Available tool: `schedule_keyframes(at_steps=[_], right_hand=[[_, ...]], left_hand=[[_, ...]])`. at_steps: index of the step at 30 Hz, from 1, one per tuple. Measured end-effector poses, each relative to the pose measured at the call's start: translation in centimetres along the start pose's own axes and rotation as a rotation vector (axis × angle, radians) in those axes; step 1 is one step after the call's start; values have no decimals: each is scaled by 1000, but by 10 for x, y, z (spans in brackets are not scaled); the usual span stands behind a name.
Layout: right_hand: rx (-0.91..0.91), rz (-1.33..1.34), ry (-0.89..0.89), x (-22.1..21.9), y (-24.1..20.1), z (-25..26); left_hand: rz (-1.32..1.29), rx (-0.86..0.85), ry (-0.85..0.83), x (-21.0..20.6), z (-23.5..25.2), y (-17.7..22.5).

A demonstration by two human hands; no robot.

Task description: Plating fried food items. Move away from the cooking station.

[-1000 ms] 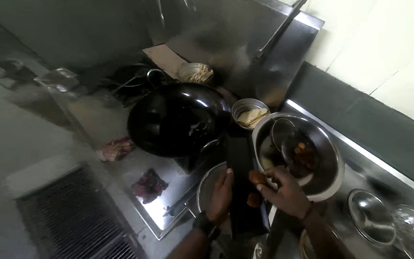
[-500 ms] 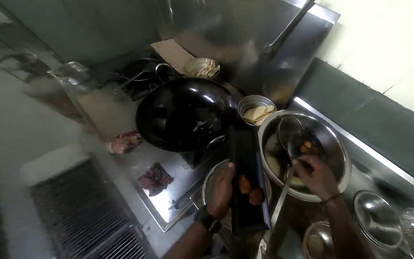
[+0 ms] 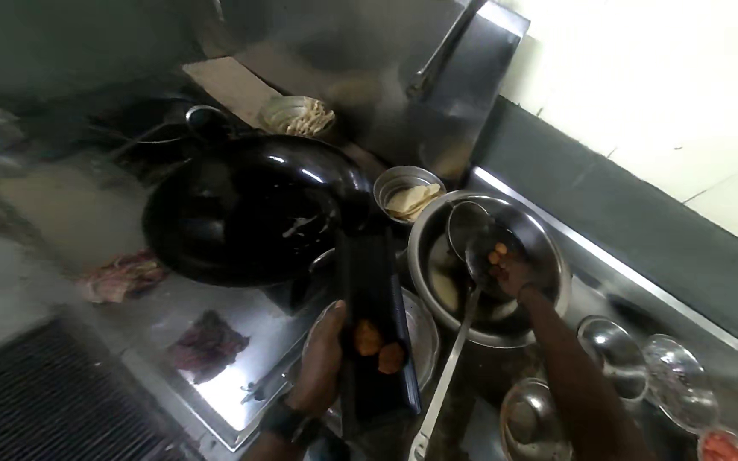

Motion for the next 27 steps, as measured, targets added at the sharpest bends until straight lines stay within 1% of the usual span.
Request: schedule_keyframes(at_steps=[3,5,8,9,11,13,16,19,21,22,24,27], right_hand=[[-147,-10,-6,-13,8,9],[-204,-38,-29,-16,8,10],[-184,-36,-31,-16,11,14],[-178,1,-31,-16,11,14],[-187,174,-35,-9,1,4],[-153,349,-43,7,-27,-18],[63,481,-135,26,-110,-82],[343,510,-353,11,-195,-161],[428,397,-471,-6,-235,-203],[447,313,-503,-15,-247,-218],[504,196,-503,-28,-261,-235],[533,170,-475,-31,-266,-243]], left_hand=[[19,8,3,2,1,-2],[4,27,5,1,0,-3],[-4,47,9,-1,1,-7],[14,49,4,1,2,-11],[52,43,-1,3,2,-12],[57,37,-1,2,2,-8],[40,50,10,0,2,-5],[32,53,15,-5,4,-6],[38,53,12,-7,6,-8],[46,55,7,-9,7,-9],[54,46,17,-11,7,-8],[69,31,42,-10,7,-7]])
Point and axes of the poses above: each hand's wrist, its own z-axis towards the middle knuckle, its own x-axis out of the back of the hand, y = z × x, the point moved 9 cm from there along z, towards the middle knuckle, and after that the axes turned 12 degrees about z, right-handed, at the moved point
